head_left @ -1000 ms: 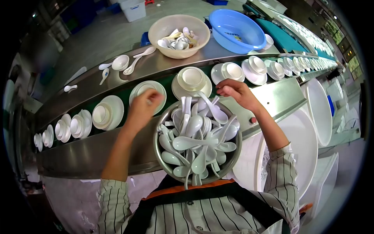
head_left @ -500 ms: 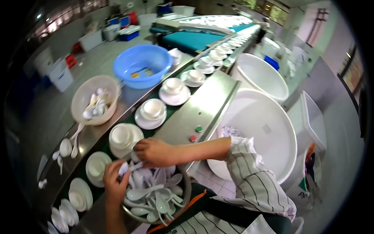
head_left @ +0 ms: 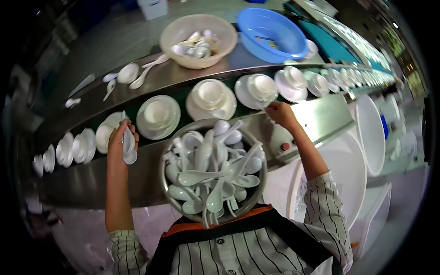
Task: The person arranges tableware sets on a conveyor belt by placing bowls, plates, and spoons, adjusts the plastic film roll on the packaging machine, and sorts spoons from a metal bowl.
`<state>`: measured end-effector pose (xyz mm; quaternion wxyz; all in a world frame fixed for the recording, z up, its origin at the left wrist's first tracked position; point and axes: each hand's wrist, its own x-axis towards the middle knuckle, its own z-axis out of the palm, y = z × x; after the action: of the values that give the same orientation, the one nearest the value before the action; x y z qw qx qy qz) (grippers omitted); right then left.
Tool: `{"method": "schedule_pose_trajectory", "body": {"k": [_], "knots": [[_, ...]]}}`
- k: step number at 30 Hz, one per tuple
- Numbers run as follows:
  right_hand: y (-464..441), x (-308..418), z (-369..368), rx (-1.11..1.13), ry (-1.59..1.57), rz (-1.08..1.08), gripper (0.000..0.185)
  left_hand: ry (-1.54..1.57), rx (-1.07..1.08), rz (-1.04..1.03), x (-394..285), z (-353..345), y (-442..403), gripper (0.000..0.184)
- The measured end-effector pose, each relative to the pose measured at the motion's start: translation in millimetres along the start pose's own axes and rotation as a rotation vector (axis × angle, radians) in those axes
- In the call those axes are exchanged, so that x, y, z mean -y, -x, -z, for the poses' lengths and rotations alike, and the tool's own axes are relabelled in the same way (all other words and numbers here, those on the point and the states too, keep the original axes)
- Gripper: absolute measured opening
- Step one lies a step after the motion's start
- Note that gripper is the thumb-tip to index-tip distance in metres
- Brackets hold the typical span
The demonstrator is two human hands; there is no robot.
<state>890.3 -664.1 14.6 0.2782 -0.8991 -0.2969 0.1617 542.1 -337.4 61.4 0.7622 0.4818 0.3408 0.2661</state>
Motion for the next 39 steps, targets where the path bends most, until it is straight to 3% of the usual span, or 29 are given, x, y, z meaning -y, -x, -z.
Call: {"method": "schedule_pose_trajectory", "body": {"k": [1,2,3,4,6,7,9,10,11,12,16,19,23,24,25,26,27,28,29,33,35,37,39], "knots": [[-15,-24,-13,-0.033,0.064,0.124,0.025,-0.014,-0.046,0.050,-2,21,5,0.022],[-26,-31,-22,-0.009,0.026,0.028,0.025,-0.013,-0.122,0.071,-2,44,9,0.020],[-40,-45,-29,-0.061,0.081,0.047,0.025,-0.043,-0.138,0.023,1,74,9,0.021],[-45,-45,-29,-0.016,0.016,-0.021,0.026,-0.144,-0.319,-0.080,0,88,11,0.023],[-49,-39,-31,-0.160,0.162,0.172,0.028,-0.313,-0.481,-0.180,-1,124,13,0.023],[-54,-39,-36,-0.030,-0.166,-0.014,0.032,-0.637,-0.588,-0.290,11,172,-1,0.024],[-62,-62,-39,-0.111,-0.042,0.113,0.037,-0.650,-0.692,-0.166,16,196,-10,0.023],[-56,-53,-42,-0.084,-0.088,0.068,0.038,-0.966,-0.766,-0.198,22,222,-19,0.029],[-47,-38,-37,-0.065,-0.118,0.025,0.039,-1.111,-0.783,-0.104,26,233,-29,0.038],[-49,-46,-40,-0.125,0.067,0.082,0.039,-1.128,-0.753,-0.071,23,229,-32,0.039],[-20,10,-20,-0.092,0.191,0.005,0.040,-1.179,-0.703,0.011,15,219,-59,0.037],[-22,-1,-23,-0.185,0.342,0.145,0.039,-1.150,-0.663,0.013,17,207,-72,0.035],[-7,10,-16,-0.134,0.120,0.272,0.039,-1.132,-0.648,-0.048,30,214,-94,0.041],[5,29,-7,-0.033,0.001,0.201,0.039,-1.280,-0.614,-0.062,17,204,-83,0.044],[18,50,1,0.061,-0.120,0.123,0.040,-1.358,-0.639,-0.228,14,203,-74,0.042],[28,62,5,0.125,-0.237,0.185,0.041,-1.837,-0.337,-0.178,-4,202,-65,0.041],[38,71,10,0.178,-0.352,0.241,0.042,-1.416,-0.597,-0.268,37,272,-114,0.039],[49,87,13,0.233,-0.432,0.262,0.041,-1.410,-0.573,-0.257,33,276,-112,0.039],[59,103,16,0.294,-0.512,0.288,0.040,-0.830,-0.470,-0.019,7,241,-80,0.040],[70,131,19,0.318,-0.299,0.392,0.039,-0.724,-0.445,-0.013,28,236,-83,0.040],[73,135,21,0.308,-0.220,0.412,0.038,-0.189,-0.360,0.129,13,194,-65,0.033],[76,130,24,0.283,-0.225,0.416,0.039,-0.264,-0.349,0.198,-5,178,-47,0.031],[81,118,26,0.254,-0.228,0.425,0.040,-0.378,-0.164,0.102,9,229,-60,0.029]]}}
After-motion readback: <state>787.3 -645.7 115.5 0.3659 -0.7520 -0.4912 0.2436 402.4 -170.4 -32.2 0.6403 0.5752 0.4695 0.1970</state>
